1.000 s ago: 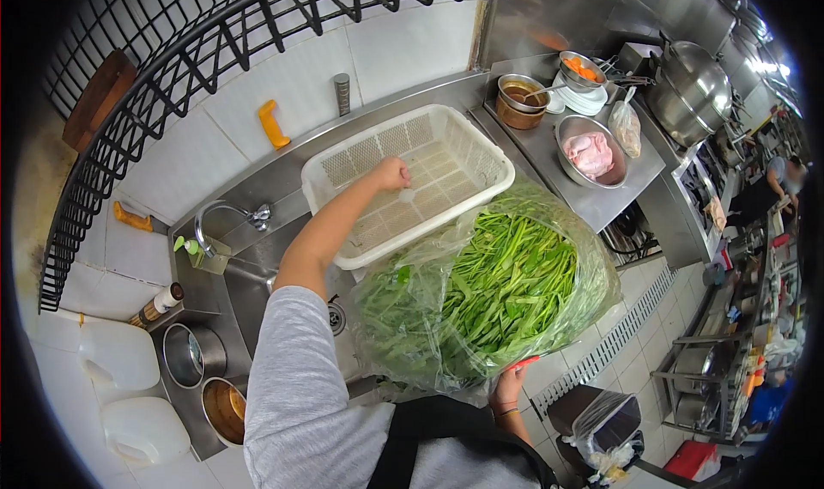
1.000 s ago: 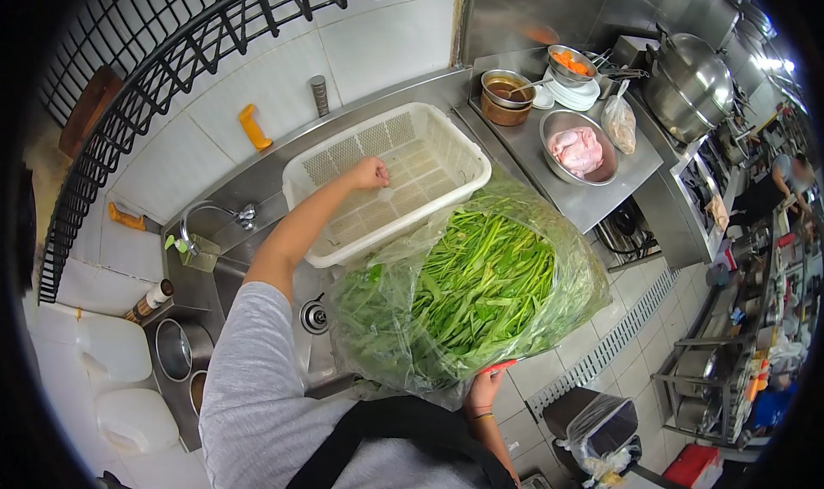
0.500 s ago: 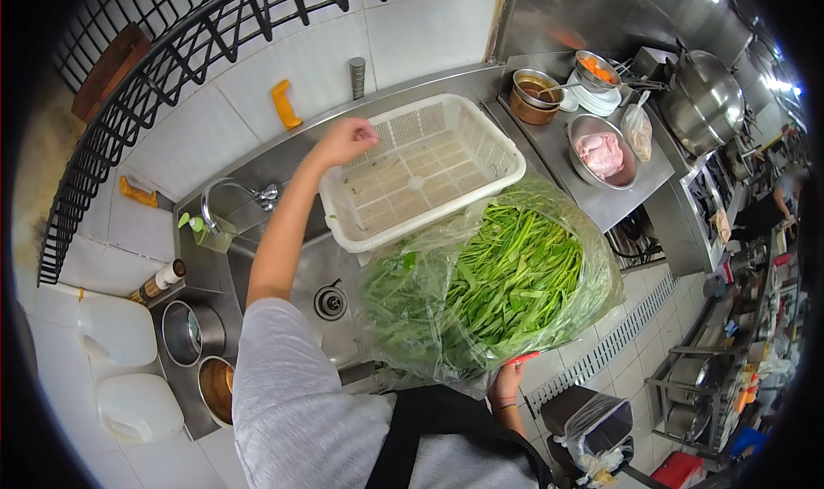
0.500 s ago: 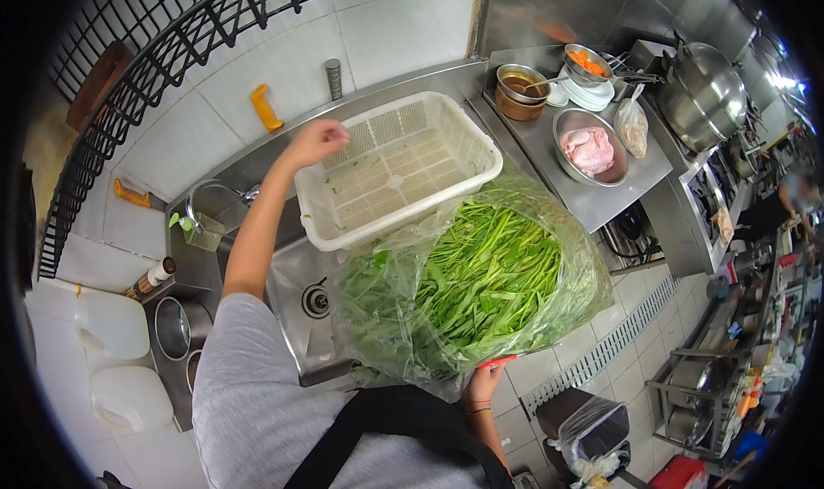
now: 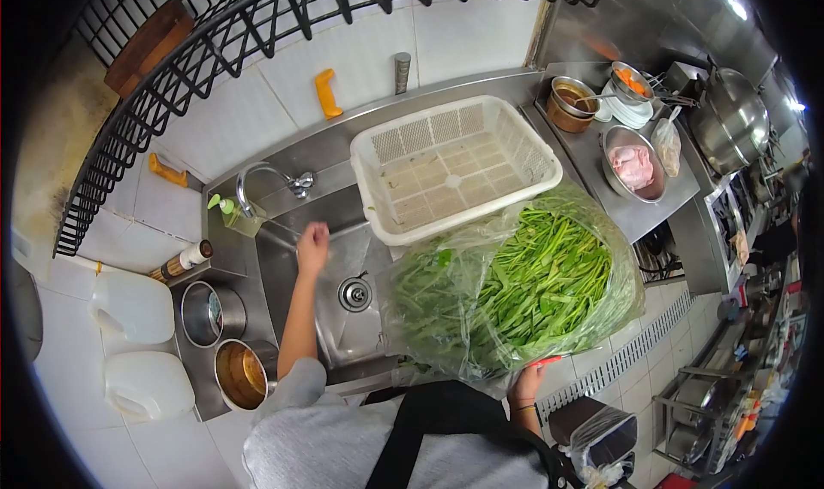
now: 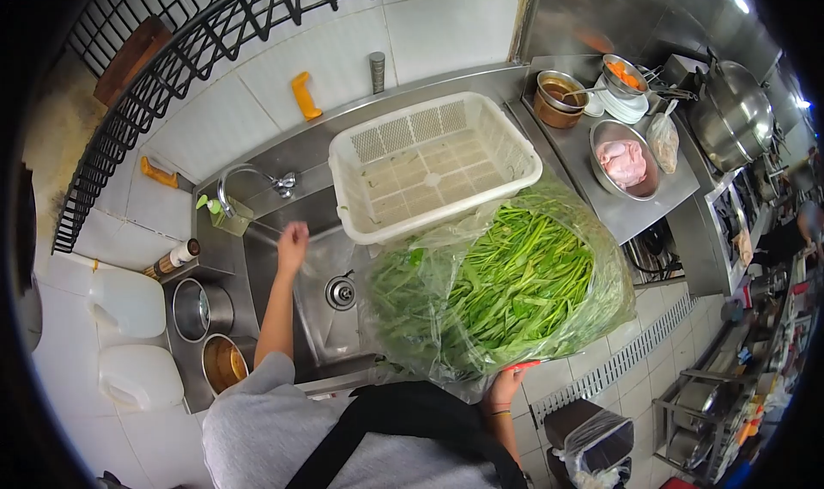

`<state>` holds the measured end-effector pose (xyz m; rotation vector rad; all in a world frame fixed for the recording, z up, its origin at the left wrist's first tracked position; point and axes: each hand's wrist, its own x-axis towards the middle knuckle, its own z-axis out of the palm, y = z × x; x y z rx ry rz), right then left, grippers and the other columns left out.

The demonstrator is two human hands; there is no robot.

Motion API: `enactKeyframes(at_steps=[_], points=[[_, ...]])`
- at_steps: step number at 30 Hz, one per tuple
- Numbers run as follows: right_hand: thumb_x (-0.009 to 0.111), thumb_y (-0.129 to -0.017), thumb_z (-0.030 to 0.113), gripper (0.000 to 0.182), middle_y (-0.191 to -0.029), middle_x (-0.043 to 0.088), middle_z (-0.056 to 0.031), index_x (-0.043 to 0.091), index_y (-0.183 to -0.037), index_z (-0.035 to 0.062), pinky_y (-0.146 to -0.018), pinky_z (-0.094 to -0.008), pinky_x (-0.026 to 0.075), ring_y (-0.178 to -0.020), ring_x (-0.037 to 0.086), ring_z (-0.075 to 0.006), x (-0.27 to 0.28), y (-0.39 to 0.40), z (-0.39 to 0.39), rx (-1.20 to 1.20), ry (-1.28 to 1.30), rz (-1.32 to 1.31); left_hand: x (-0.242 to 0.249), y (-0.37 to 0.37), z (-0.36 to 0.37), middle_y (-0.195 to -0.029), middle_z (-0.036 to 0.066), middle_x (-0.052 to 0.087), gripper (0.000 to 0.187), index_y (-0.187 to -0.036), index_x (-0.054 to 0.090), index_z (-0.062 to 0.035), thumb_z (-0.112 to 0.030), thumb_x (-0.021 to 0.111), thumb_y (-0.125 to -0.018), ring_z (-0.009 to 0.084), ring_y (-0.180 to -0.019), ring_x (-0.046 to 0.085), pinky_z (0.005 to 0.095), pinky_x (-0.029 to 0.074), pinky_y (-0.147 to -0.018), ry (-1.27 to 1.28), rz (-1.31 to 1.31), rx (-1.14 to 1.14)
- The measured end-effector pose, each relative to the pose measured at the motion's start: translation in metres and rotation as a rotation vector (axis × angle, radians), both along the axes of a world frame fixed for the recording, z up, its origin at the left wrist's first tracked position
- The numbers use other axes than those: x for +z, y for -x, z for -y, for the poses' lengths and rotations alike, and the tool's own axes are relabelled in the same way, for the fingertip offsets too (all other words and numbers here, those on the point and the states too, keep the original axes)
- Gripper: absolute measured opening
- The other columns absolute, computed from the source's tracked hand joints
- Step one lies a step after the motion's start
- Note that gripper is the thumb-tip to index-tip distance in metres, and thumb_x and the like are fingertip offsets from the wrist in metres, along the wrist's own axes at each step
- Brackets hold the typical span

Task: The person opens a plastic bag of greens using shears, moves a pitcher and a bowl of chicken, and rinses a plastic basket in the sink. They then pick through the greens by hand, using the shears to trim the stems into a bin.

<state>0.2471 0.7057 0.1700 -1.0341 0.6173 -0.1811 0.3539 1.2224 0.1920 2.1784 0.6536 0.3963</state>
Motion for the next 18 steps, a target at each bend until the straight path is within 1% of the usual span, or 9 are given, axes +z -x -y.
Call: enactKeyframes(at_steps=[1, 3, 5, 8, 9, 11, 15, 17, 18], points=[[0.045, -0.089, 0.012, 0.041, -0.118, 0.047, -0.009, 0.032, -0.127, 0.0076, -0.088, -0.0335, 0.04, -0.104, 0.049, -0.0213, 0.0, 0.0, 0.001, 0.014, -0.003, -0.007, 0.048, -0.022, 0.016, -0.066, -0.002, 0.052, 0.013, -0.09, 0.058, -0.0076, -0.019, 0.057, -0.085, 0.0074, -0.059, 0.05, 0.0222, 0.044, -0.053, -0.304, 0.175, 0.004], [0.045, -0.088, 0.012, 0.041, -0.118, 0.047, -0.0091, 0.032, -0.127, 0.0078, -0.088, -0.0335, 0.04, -0.104, 0.049, -0.0215, -0.003, -0.002, 0.003, 0.032, -0.003, -0.008, 0.102, -0.048, 0.05, -0.069, -0.003, 0.052, 0.014, -0.092, 0.058, -0.0074, -0.019, 0.057, -0.085, 0.0052, -0.061, 0.05, 0.02, 0.043, -0.05, 0.402, 0.31, -0.024], [0.045, -0.089, 0.012, 0.04, -0.118, 0.047, -0.0089, 0.032, -0.127, 0.0077, -0.088, -0.0333, 0.04, -0.104, 0.049, -0.0213, -0.008, -0.002, 0.003, 0.01, 0.015, 0.011, 0.123, -0.062, 0.072, -0.07, -0.003, 0.052, 0.016, -0.096, 0.058, -0.0076, -0.017, 0.059, -0.083, 0.0038, -0.061, 0.049, 0.0186, 0.044, -0.051, 0.459, 0.229, -0.23], [0.045, -0.089, 0.012, 0.04, -0.119, 0.047, -0.0086, 0.033, -0.127, 0.0075, -0.088, -0.033, 0.04, -0.104, 0.049, -0.0209, 0.013, -0.004, -0.003, 0.019, 0.022, -0.021, 0.1, -0.074, 0.078, -0.073, -0.001, 0.055, 0.018, -0.091, 0.062, -0.0055, -0.014, 0.067, -0.076, 0.0041, -0.06, 0.051, 0.0197, 0.047, -0.052, 0.041, 0.105, -0.323], [0.045, -0.089, 0.012, 0.04, -0.119, 0.047, -0.0086, 0.033, -0.127, 0.0075, -0.088, -0.033, 0.04, -0.104, 0.049, -0.0209, 0.013, -0.005, -0.003, 0.02, 0.022, -0.019, 0.095, -0.075, 0.078, -0.073, -0.001, 0.055, 0.018, -0.091, 0.062, -0.0055, -0.014, 0.067, -0.076, 0.0041, -0.06, 0.051, 0.0197, 0.047, -0.052, 0.041, 0.107, -0.323], [0.045, -0.088, 0.011, 0.04, -0.119, 0.047, -0.0082, 0.033, -0.126, 0.0074, -0.088, -0.0327, 0.04, -0.105, 0.049, -0.0207, 0.014, -0.004, -0.001, 0.054, 0.039, -0.026, 0.085, -0.076, 0.076, -0.072, -0.001, 0.055, 0.01, -0.085, 0.062, -0.0041, -0.011, 0.064, -0.078, 0.0032, -0.061, 0.051, 0.0208, 0.047, -0.052, 0.346, 0.029, -0.213], [0.045, -0.088, 0.011, 0.04, -0.119, 0.047, -0.0081, 0.033, -0.127, 0.0076, -0.088, -0.0326, 0.04, -0.105, 0.049, -0.021, 0.015, -0.005, -0.002, 0.035, 0.029, -0.025, 0.088, -0.083, 0.079, -0.068, 0.003, 0.059, 0.007, -0.08, 0.062, -0.0036, -0.01, 0.063, -0.076, 0.0095, -0.061, 0.056, 0.0271, 0.048, -0.054, 0.4, 0.086, -0.147], [0.044, -0.089, 0.012, 0.04, -0.119, 0.047, -0.0081, 0.032, -0.127, 0.0077, -0.088, -0.0327, 0.04, -0.105, 0.049, -0.0213, 0.009, -0.004, 0.0, 0.03, 0.015, -0.016, 0.102, -0.098, 0.082, -0.072, 0.006, 0.062, 0.007, -0.076, 0.062, -0.0038, -0.01, 0.064, -0.073, 0.0203, -0.066, 0.06, 0.0331, 0.048, -0.058, -0.619, 0.258, -0.144], [0.044, -0.089, 0.012, 0.04, -0.119, 0.047, -0.0081, 0.032, -0.127, 0.0077, -0.088, -0.0327, 0.04, -0.105, 0.049, -0.0213, 0.01, -0.004, 0.001, 0.033, 0.015, -0.017, 0.109, -0.106, 0.084, -0.072, 0.006, 0.062, 0.007, -0.076, 0.062, -0.0038, -0.01, 0.064, -0.073, 0.0203, -0.066, 0.06, 0.0331, 0.048, -0.058, -0.619, 0.256, -0.142]])
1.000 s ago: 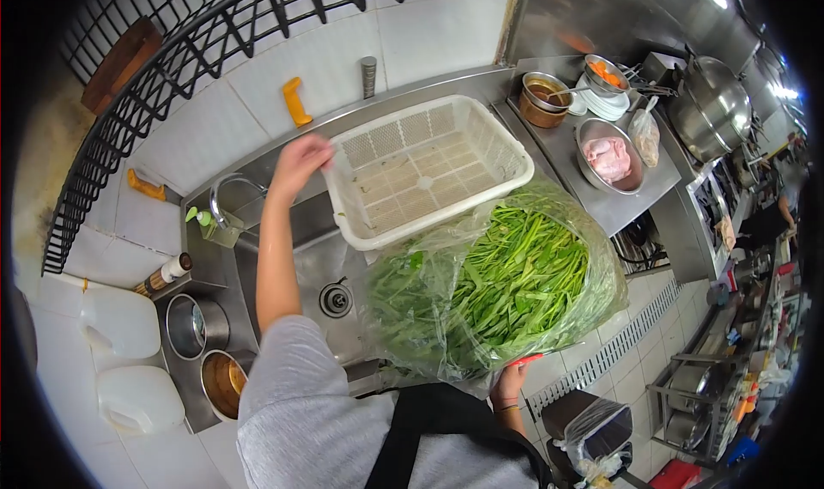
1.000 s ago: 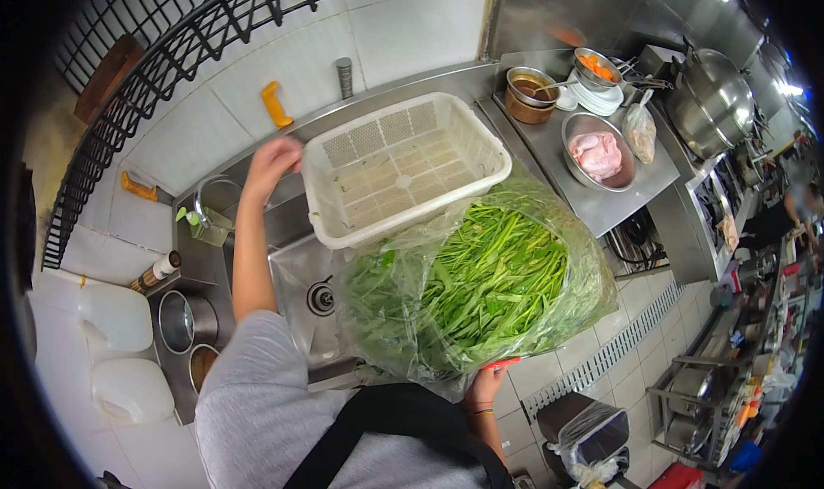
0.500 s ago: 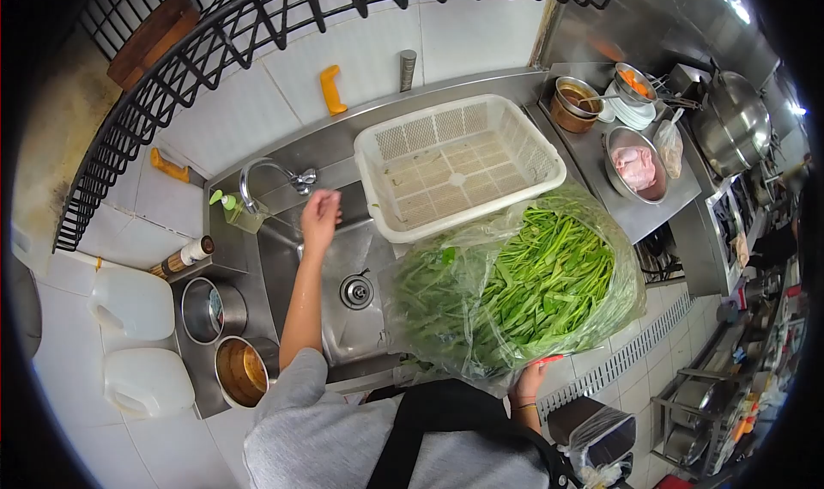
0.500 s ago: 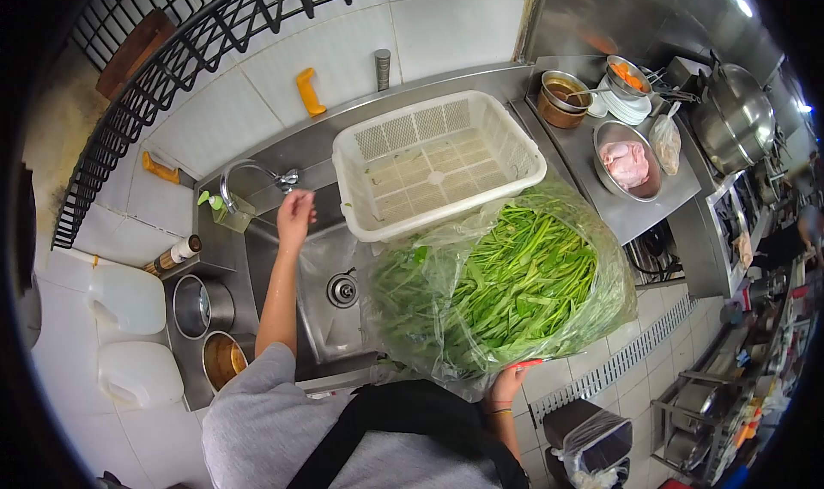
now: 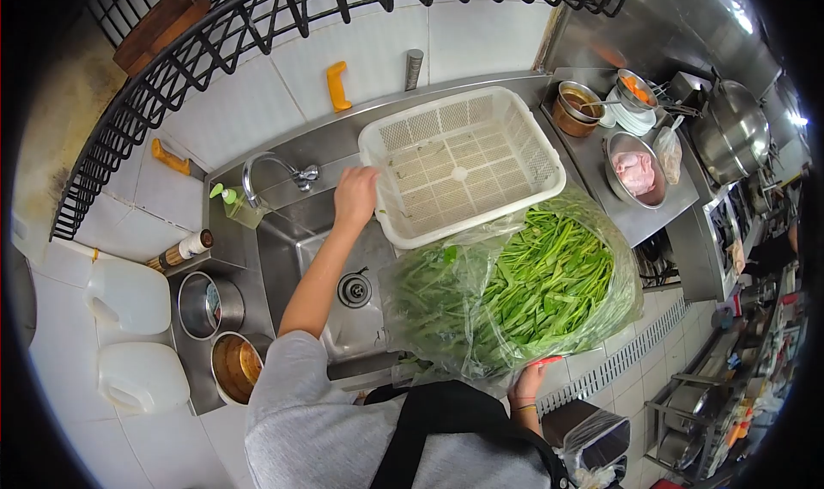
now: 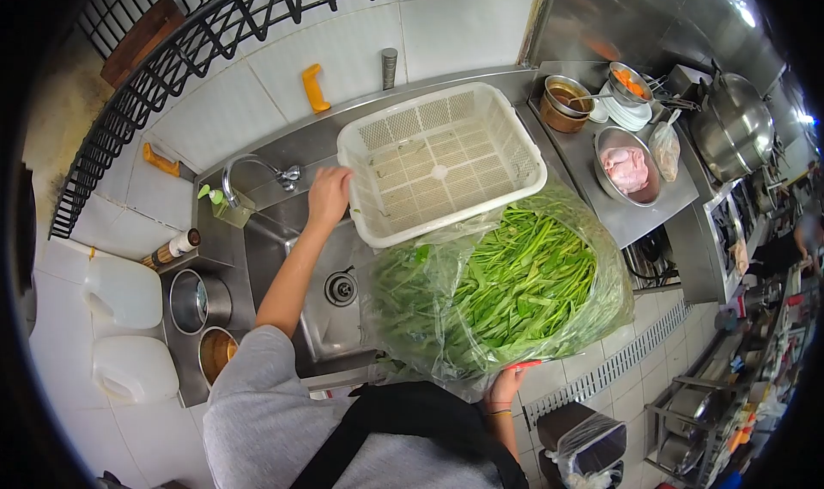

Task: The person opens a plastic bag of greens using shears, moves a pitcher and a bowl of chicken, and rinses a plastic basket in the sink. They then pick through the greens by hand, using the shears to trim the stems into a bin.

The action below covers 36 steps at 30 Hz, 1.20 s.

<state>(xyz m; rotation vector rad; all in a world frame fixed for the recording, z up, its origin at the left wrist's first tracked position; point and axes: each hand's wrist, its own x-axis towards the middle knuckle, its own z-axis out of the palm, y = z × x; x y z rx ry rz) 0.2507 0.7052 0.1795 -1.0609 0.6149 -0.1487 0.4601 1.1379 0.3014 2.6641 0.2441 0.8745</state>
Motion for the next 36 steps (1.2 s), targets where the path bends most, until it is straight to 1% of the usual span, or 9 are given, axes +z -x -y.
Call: enactKeyframes(at_steps=[3, 5, 8, 14, 18, 25, 29, 32, 36], points=[[0.044, -0.089, 0.013, 0.04, -0.118, 0.047, -0.0082, 0.032, -0.127, 0.0078, -0.088, -0.0328, 0.04, -0.104, 0.049, -0.0213, 0.001, -0.001, -0.001, 0.016, -0.029, 0.0, 0.011, -0.035, 0.011, -0.072, 0.007, 0.063, 0.016, -0.076, 0.061, -0.0063, -0.015, 0.069, -0.066, 0.0268, -0.07, 0.06, 0.0368, 0.048, -0.062, -0.117, 0.008, -0.355], [0.044, -0.09, 0.014, 0.039, -0.118, 0.047, -0.0083, 0.033, -0.126, 0.0071, -0.088, -0.0331, 0.04, -0.104, 0.048, -0.0207, 0.001, 0.0, -0.001, -0.004, -0.042, -0.019, 0.0, -0.056, 0.02, -0.074, 0.006, 0.063, 0.024, -0.072, 0.062, -0.0078, -0.023, 0.075, -0.06, 0.0249, -0.074, 0.061, 0.0365, 0.047, -0.061, -0.168, -0.835, -0.488], [0.045, -0.09, 0.015, 0.038, -0.118, 0.047, -0.008, 0.035, -0.125, 0.0062, -0.088, -0.0329, 0.039, -0.104, 0.048, -0.0198, 0.006, -0.001, -0.002, 0.026, -0.006, 0.01, -0.026, -0.072, 0.033, -0.087, 0.007, 0.064, 0.036, -0.079, 0.066, -0.0095, -0.03, 0.08, -0.052, 0.0255, -0.08, 0.062, 0.0375, 0.048, -0.066, -0.462, -1.124, -0.441], [0.046, -0.089, 0.013, 0.036, -0.116, 0.048, -0.0069, 0.037, -0.123, 0.0055, -0.089, -0.0317, 0.038, -0.103, 0.048, -0.0186, -0.009, 0.001, 0.002, -0.003, 0.019, 0.068, -0.046, -0.087, 0.03, -0.089, 0.013, 0.064, 0.035, -0.082, 0.067, -0.0056, -0.024, 0.079, -0.056, 0.0269, -0.083, 0.062, 0.0375, 0.049, -0.068, -0.364, -1.21, -0.468], [0.046, -0.088, 0.012, 0.038, -0.115, 0.049, -0.0072, 0.035, -0.124, 0.0067, -0.089, -0.0319, 0.038, -0.103, 0.048, -0.0186, 0.006, -0.001, -0.003, 0.007, 0.004, 0.032, -0.061, -0.093, 0.02, -0.089, 0.015, 0.063, 0.027, -0.085, 0.064, -0.0047, -0.015, 0.073, -0.061, 0.0296, -0.084, 0.061, 0.0388, 0.049, -0.069, -0.414, -1.153, -0.528], [0.045, -0.09, 0.012, 0.048, -0.122, 0.044, -0.006, 0.025, -0.133, 0.0083, -0.092, -0.0302, 0.036, -0.106, 0.045, -0.0175, -0.015, 0.002, 0.008, 0.036, -0.062, 0.049, -0.005, -0.043, -0.02, -0.08, 0.014, 0.057, 0.019, -0.089, 0.057, -0.0024, -0.005, 0.045, -0.074, 0.0304, -0.08, 0.053, 0.0413, 0.044, -0.072, -0.095, 0.171, 0.005], [0.045, -0.089, 0.014, 0.04, -0.117, 0.048, -0.0075, 0.033, -0.127, 0.0087, -0.089, -0.0337, 0.039, -0.103, 0.048, -0.0205, -0.019, 0.001, 0.006, -0.043, -0.021, 0.061, -0.017, -0.028, -0.095, -0.111, 0.016, 0.049, 0.033, -0.11, 0.05, -0.0007, -0.002, 0.049, -0.077, 0.0351, -0.101, 0.05, 0.0414, 0.046, -0.082, -0.045, -0.521, 0.463], [0.045, -0.09, 0.015, 0.04, -0.117, 0.048, -0.0075, 0.033, -0.127, 0.0088, -0.088, -0.034, 0.04, -0.104, 0.049, -0.0207, -0.01, 0.001, 0.004, -0.017, -0.021, 0.042, -0.034, -0.012, -0.127, -0.116, 0.016, 0.048, 0.034, -0.117, 0.045, -0.0011, -0.01, 0.041, -0.085, 0.0325, -0.11, 0.046, 0.0381, 0.048, -0.082, -0.191, -0.733, 0.328], [0.043, -0.089, 0.011, 0.038, -0.12, 0.046, -0.0081, 0.033, -0.126, 0.0063, -0.091, -0.0323, 0.038, -0.106, 0.046, -0.0192, 0.002, 0.008, 0.001, -0.003, -0.019, 0.01, -0.051, 0.017, -0.123, -0.12, 0.018, 0.045, 0.048, -0.126, 0.037, -0.0014, -0.015, 0.052, -0.082, 0.0333, -0.112, 0.044, 0.0384, 0.041, -0.09, -0.062, -0.416, 0.222]])
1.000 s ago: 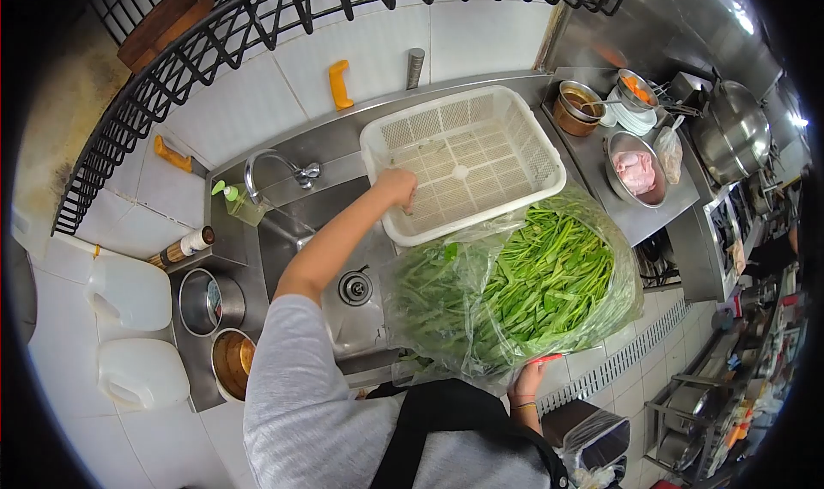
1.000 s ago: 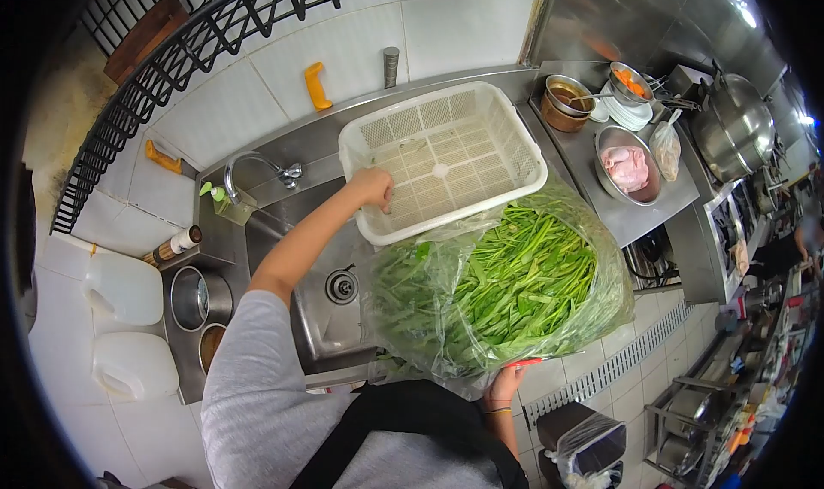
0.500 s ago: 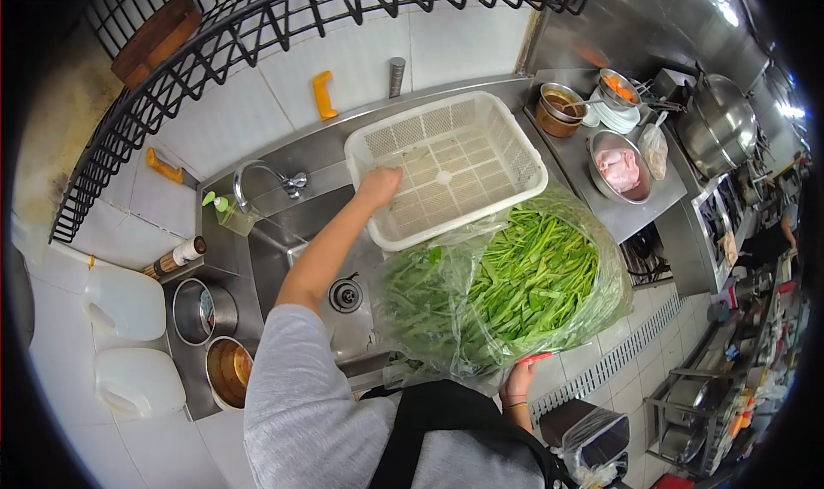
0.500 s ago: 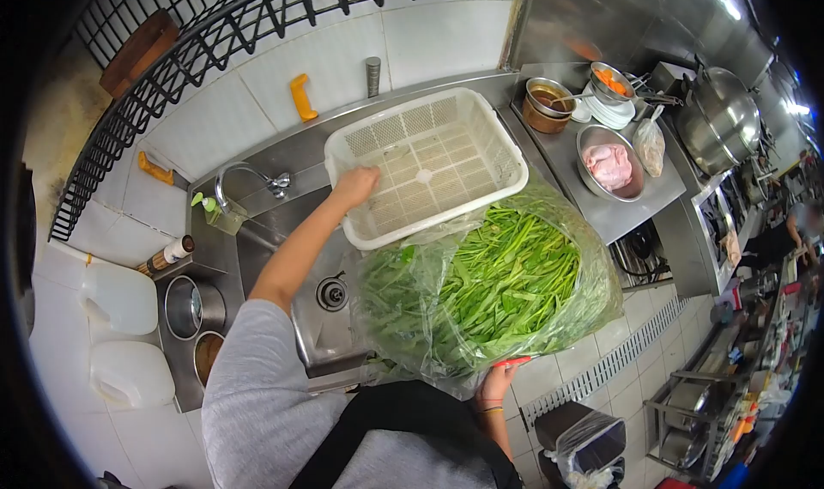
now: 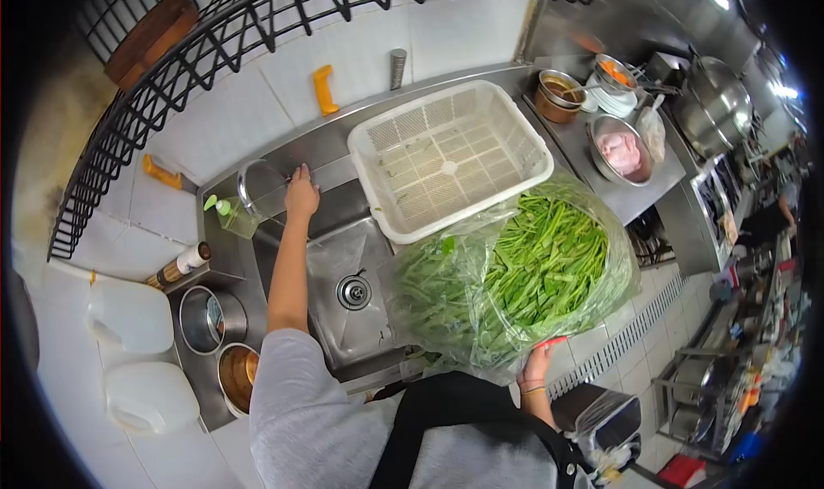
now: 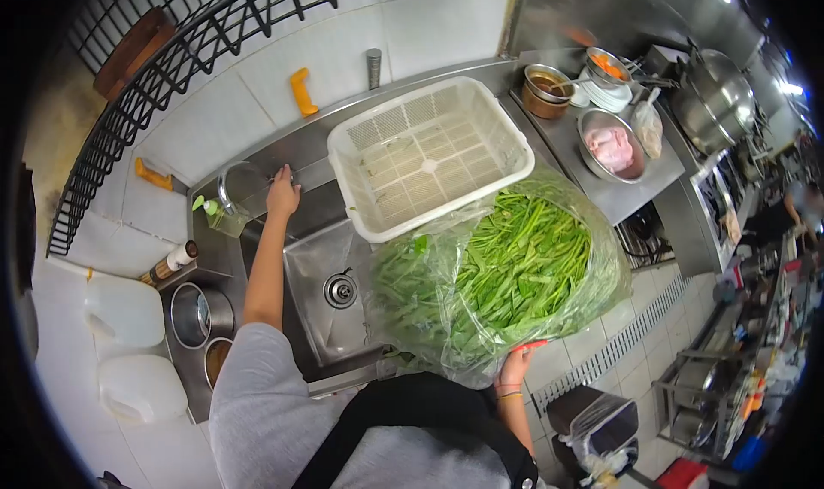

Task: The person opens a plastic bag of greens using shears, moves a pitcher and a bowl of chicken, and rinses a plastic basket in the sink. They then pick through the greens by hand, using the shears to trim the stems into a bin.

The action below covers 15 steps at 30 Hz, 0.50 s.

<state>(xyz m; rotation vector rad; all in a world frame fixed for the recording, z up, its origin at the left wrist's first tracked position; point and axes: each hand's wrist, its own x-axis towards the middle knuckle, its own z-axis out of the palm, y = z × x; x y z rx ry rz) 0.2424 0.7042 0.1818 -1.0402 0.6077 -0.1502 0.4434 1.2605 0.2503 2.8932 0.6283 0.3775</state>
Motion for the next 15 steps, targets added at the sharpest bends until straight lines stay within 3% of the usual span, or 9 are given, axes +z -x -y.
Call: enactKeyframes(at_steps=[3, 5, 7, 12, 14, 15], points=[[0.044, -0.088, 0.008, 0.036, -0.117, 0.048, -0.0083, 0.036, -0.124, 0.0053, -0.09, -0.0323, 0.039, -0.105, 0.048, -0.0192, 0.006, -0.002, -0.003, -0.015, 0.002, -0.017, -0.001, 0.03, 0.041, -0.118, 0.02, 0.045, 0.052, -0.125, 0.039, -0.0005, -0.019, 0.057, -0.079, 0.0345, -0.111, 0.044, 0.0388, 0.038, -0.092, 0.152, 0.194, -0.016], [0.044, -0.087, 0.005, 0.036, -0.113, 0.052, -0.0074, 0.038, -0.123, 0.0055, -0.086, -0.0309, 0.042, -0.099, 0.051, -0.0195, 0.009, -0.001, -0.003, -0.001, 0.002, -0.029, -0.032, 0.051, 0.061, -0.115, 0.02, 0.046, 0.048, -0.12, 0.043, 0.0002, -0.019, 0.059, -0.079, 0.0352, -0.107, 0.045, 0.0392, 0.037, -0.091, 0.231, 0.356, -0.097], [0.045, -0.086, 0.005, 0.034, -0.107, 0.053, -0.0061, 0.039, -0.12, 0.0065, -0.081, -0.0295, 0.043, -0.094, 0.052, -0.018, 0.004, 0.003, -0.001, -0.018, -0.02, 0.004, -0.039, 0.099, 0.128, -0.112, 0.02, 0.047, 0.044, -0.116, 0.046, -0.0001, -0.016, 0.06, -0.078, 0.0356, -0.105, 0.045, 0.0401, 0.035, -0.091, 0.444, 0.406, -0.13], [0.053, -0.085, 0.012, 0.027, -0.09, 0.052, -0.0012, 0.044, -0.11, 0.0099, -0.066, -0.0264, 0.045, -0.078, 0.051, -0.0126, 0.028, -0.001, 0.007, 0.096, -0.045, -0.03, 0.026, 0.147, 0.253, -0.106, 0.014, 0.049, 0.035, -0.11, 0.054, -0.0056, -0.012, 0.061, -0.076, 0.0307, -0.103, 0.041, 0.0392, 0.033, -0.088, 0.429, 0.544, -0.305], [0.059, -0.084, 0.027, 0.026, -0.089, 0.052, 0.0001, 0.047, -0.1, 0.0102, -0.067, -0.0279, 0.045, -0.081, 0.052, -0.0107, 0.046, 0.005, 0.016, 0.16, -0.048, -0.154, 0.057, 0.151, 0.287, -0.107, 0.012, 0.049, 0.032, -0.107, 0.056, -0.0063, -0.012, 0.061, -0.076, 0.0289, -0.104, 0.04, 0.0381, 0.033, -0.088, 0.46, 0.551, -0.385], [0.058, -0.083, 0.036, 0.028, -0.081, 0.051, 0.0005, 0.049, -0.092, 0.0112, -0.063, -0.0286, 0.045, -0.075, 0.051, -0.0103, 0.053, 0.009, 0.019, 0.122, 0.026, -0.165, 0.068, 0.15, 0.302, -0.108, 0.01, 0.05, 0.029, -0.104, 0.058, -0.007, -0.013, 0.061, -0.077, 0.0271, -0.105, 0.039, 0.037, 0.033, -0.087, 0.489, 0.555, -0.455]])
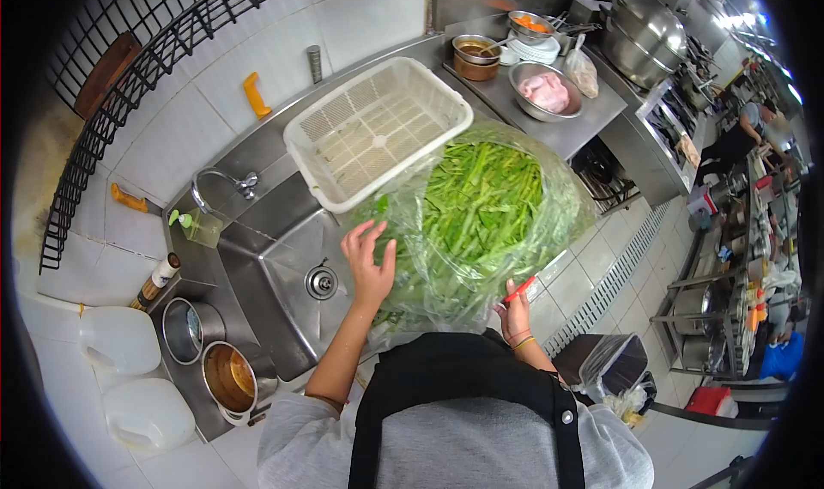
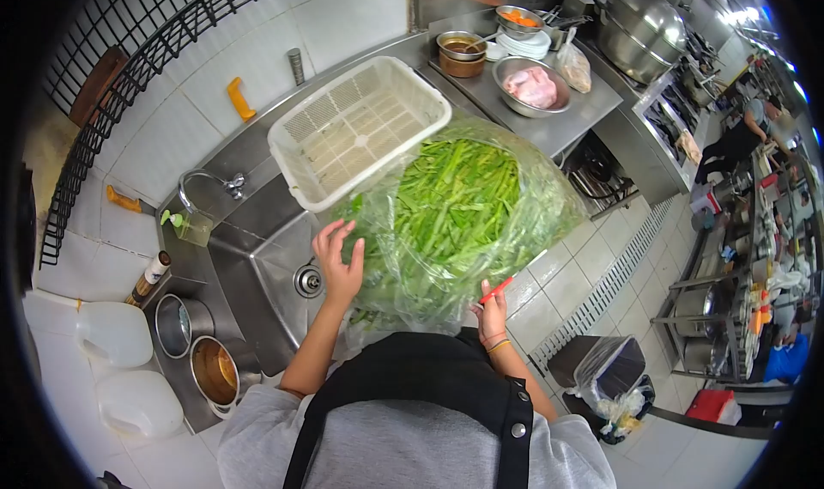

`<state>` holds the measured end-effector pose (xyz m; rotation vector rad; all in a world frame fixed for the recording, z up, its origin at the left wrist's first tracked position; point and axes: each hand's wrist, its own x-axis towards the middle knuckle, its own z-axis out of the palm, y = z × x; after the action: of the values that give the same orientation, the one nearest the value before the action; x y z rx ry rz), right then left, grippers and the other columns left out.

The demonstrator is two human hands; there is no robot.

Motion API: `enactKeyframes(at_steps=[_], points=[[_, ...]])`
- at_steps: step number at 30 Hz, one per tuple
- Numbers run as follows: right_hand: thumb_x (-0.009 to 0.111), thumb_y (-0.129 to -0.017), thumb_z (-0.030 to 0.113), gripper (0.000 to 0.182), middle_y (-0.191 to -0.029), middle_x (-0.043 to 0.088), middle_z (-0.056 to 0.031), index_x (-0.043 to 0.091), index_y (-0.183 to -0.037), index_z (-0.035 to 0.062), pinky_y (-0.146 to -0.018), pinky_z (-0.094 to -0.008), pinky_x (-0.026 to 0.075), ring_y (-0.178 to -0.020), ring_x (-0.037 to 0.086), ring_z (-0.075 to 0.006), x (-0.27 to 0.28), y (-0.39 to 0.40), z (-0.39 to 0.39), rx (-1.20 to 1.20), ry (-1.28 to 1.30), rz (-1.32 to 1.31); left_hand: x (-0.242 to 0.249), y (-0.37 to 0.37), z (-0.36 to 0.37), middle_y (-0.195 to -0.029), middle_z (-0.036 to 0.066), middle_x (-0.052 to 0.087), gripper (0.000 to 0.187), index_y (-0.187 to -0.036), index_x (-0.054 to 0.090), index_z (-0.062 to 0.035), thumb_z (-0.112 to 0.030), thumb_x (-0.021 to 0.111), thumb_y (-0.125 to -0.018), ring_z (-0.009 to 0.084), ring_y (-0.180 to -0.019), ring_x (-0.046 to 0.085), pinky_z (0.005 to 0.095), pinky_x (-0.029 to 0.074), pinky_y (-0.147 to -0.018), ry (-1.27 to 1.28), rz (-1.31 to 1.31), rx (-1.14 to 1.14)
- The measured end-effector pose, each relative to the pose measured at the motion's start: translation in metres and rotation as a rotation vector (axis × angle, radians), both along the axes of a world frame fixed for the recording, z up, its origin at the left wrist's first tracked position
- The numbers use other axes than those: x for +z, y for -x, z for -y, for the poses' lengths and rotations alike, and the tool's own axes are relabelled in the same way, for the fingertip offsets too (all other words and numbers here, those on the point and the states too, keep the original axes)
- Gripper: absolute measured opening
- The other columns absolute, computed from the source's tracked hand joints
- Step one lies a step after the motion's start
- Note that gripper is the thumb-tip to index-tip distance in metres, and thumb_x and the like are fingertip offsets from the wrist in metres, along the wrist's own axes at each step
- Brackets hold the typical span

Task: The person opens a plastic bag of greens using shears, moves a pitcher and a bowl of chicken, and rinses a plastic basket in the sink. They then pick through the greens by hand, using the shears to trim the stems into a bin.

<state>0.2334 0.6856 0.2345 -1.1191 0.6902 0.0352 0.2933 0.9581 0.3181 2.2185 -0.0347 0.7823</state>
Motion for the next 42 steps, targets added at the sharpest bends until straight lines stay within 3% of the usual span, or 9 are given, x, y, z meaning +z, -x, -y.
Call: enactKeyframes(at_steps=[8, 11, 13, 17, 22, 25, 28, 31, 42], points=[[0.052, -0.085, 0.043, 0.038, -0.081, 0.055, -0.006, 0.053, -0.083, 0.0046, -0.065, -0.0309, 0.047, -0.076, 0.057, -0.018, -0.005, 0.035, 0.076, 0.085, -0.042, 0.049, 0.009, -0.066, 0.092, -0.092, 0.012, 0.055, 0.018, -0.095, 0.061, -0.0037, -0.01, 0.06, -0.077, 0.0286, -0.088, 0.049, 0.0357, 0.04, -0.075, 0.014, 0.114, -0.173], [0.052, -0.086, 0.042, 0.038, -0.081, 0.055, -0.006, 0.053, -0.084, 0.0037, -0.064, -0.0309, 0.048, -0.074, 0.058, -0.0182, -0.011, 0.043, 0.094, 0.09, 0.018, 0.101, -0.009, -0.107, 0.105, -0.08, 0.014, 0.057, 0.012, -0.084, 0.059, -0.0005, -0.011, 0.059, -0.078, 0.0304, -0.074, 0.054, 0.0373, 0.043, -0.068, 0.241, -0.052, -0.166], [0.051, -0.087, 0.039, 0.036, -0.079, 0.056, -0.0062, 0.054, -0.083, 0.0031, -0.065, -0.0296, 0.047, -0.073, 0.057, -0.0178, -0.007, 0.044, 0.098, 0.099, 0.033, 0.128, -0.024, -0.125, 0.105, -0.074, 0.015, 0.056, 0.015, -0.075, 0.055, 0.0009, -0.013, 0.062, -0.076, 0.0314, -0.069, 0.055, 0.0394, 0.044, -0.063, -0.031, -0.172, -0.148], [0.05, -0.089, 0.032, 0.033, -0.08, 0.056, -0.0071, 0.055, -0.076, 0.0022, -0.064, -0.025, 0.041, -0.071, 0.053, -0.0131, 0.005, 0.035, 0.099, 0.206, 0.214, 0.378, -0.02, -0.123, 0.106, -0.074, 0.015, 0.057, 0.025, -0.073, 0.053, 0.0003, -0.018, 0.07, -0.069, 0.031, -0.074, 0.056, 0.0387, 0.045, -0.066, -0.209, -0.339, -0.134], [0.05, -0.088, 0.03, 0.031, -0.081, 0.056, -0.0059, 0.056, -0.077, 0.0018, -0.06, -0.0229, 0.036, -0.066, 0.046, -0.0098, 0.025, 0.007, 0.08, 0.332, 0.24, 0.529, 0.014, -0.123, 0.094, -0.073, 0.014, 0.057, 0.029, -0.073, 0.053, -0.0002, -0.024, 0.07, -0.07, 0.0298, -0.07, 0.057, 0.0351, 0.046, -0.065, -0.115, -0.569, -0.224], [0.05, -0.088, 0.029, 0.031, -0.083, 0.056, -0.0059, 0.056, -0.076, 0.0013, -0.061, -0.0232, 0.037, -0.066, 0.046, -0.0092, 0.036, -0.002, 0.068, 0.359, 0.243, 0.548, 0.028, -0.137, 0.077, -0.073, 0.011, 0.058, 0.026, -0.077, 0.051, -0.0004, -0.02, 0.067, -0.075, 0.0234, -0.068, 0.059, 0.031, 0.046, -0.062, -0.014, -0.484, -0.258], [0.053, -0.087, 0.026, 0.025, -0.079, 0.054, -0.0034, 0.055, -0.081, 0.0024, -0.059, -0.0211, 0.039, -0.065, 0.047, -0.0076, 0.042, -0.008, 0.056, 0.333, 0.237, 0.61, 0.055, -0.153, 0.061, -0.078, 0.007, 0.058, 0.014, -0.091, 0.043, -0.0019, -0.009, 0.054, -0.085, 0.0131, -0.069, 0.06, 0.0247, 0.045, -0.061, 0.488, -0.298, -0.589], [0.053, -0.087, 0.026, 0.025, -0.081, 0.055, -0.004, 0.055, -0.081, 0.0019, -0.059, -0.0214, 0.04, -0.065, 0.048, -0.0078, 0.041, -0.011, 0.048, 0.349, 0.218, 0.642, 0.102, -0.145, 0.052, -0.082, 0.008, 0.058, 0.015, -0.095, 0.043, -0.0013, -0.008, 0.053, -0.086, 0.0151, -0.07, 0.06, 0.0257, 0.048, -0.065, 0.686, -0.319, -0.681], [0.054, -0.087, 0.024, 0.024, -0.087, 0.056, -0.0075, 0.054, -0.08, 0.0005, -0.059, -0.0216, 0.04, -0.065, 0.048, -0.0083, 0.042, -0.002, 0.03, 0.434, 0.236, 0.614, 0.21, -0.096, 0.035, -0.083, 0.004, 0.059, 0.015, -0.099, 0.051, -0.0019, -0.013, 0.051, -0.088, 0.0078, -0.065, 0.052, 0.0211, 0.043, -0.06, 0.65, 0.078, -0.684]])
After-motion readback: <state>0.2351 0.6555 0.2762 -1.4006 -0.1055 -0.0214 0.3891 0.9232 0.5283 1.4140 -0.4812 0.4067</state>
